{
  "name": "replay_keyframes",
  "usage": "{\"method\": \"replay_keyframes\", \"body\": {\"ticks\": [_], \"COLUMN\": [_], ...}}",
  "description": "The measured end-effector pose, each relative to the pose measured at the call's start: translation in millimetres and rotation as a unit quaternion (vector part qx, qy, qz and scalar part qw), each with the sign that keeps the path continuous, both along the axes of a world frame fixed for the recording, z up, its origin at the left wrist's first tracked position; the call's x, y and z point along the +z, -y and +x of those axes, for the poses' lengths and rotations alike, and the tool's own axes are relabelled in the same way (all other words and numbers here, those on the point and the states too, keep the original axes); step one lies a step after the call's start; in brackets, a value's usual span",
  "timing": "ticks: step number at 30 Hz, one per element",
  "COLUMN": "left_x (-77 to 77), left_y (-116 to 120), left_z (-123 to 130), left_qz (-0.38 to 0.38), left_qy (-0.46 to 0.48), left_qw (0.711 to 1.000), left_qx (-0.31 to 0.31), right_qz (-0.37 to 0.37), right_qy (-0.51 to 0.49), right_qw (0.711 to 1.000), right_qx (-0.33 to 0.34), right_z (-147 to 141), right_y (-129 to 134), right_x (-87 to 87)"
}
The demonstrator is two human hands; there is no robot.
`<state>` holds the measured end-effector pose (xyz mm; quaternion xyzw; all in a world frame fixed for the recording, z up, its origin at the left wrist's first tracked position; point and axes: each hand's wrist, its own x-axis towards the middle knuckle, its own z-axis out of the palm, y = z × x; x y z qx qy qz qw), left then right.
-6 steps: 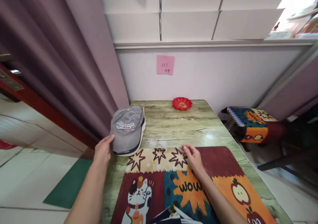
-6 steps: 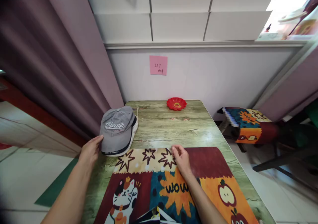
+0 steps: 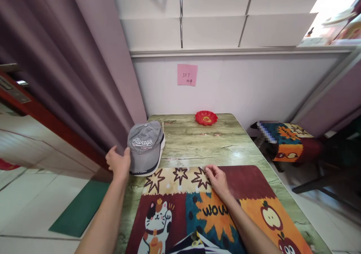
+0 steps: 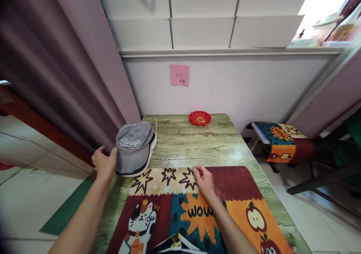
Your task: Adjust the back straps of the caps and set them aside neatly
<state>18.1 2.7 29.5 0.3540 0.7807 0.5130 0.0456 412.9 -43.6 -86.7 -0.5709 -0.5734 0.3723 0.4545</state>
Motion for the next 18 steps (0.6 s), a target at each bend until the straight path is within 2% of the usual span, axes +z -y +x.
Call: {"method": "replay_keyframes", "body": {"ticks": [2,3,4,6,8,11,14,18], "left_x": [18.2,26.4,33.1,39.9,37.6,23.9,10.6,2.4], "left_y": [-6,-11,-15,-24,-31,-37,-40,-45], "left_z": [19,30,41,60,71,70,60,49], "left_qz": [0.004,-0.005,-0.027,-0.098,-0.172,-0.244,-0.273,-0.295], "left_qy": [-0.159,-0.224,-0.273,-0.314,-0.313,-0.3,-0.292,-0.279], "left_qw": [0.987,0.973,0.957,0.935,0.924,0.91,0.902,0.897], "left_qx": [-0.017,-0.062,-0.098,-0.132,-0.136,-0.148,-0.162,-0.175], "right_qz": [0.013,0.017,0.021,0.029,0.034,0.037,0.038,0.04], "right_qy": [0.038,0.049,0.056,0.063,0.064,0.063,0.065,0.067], "right_qw": [0.999,0.999,0.998,0.998,0.997,0.997,0.997,0.997], "right_qx": [0.003,0.003,0.002,0.001,0.001,0.0,-0.003,0.0], "right_z": [-2,-3,-3,-4,-4,-4,-5,-7], "right_y": [2,3,3,5,5,5,5,4], "right_x": [5.6,8.1,10.0,12.3,12.9,12.6,12.9,15.3]}}
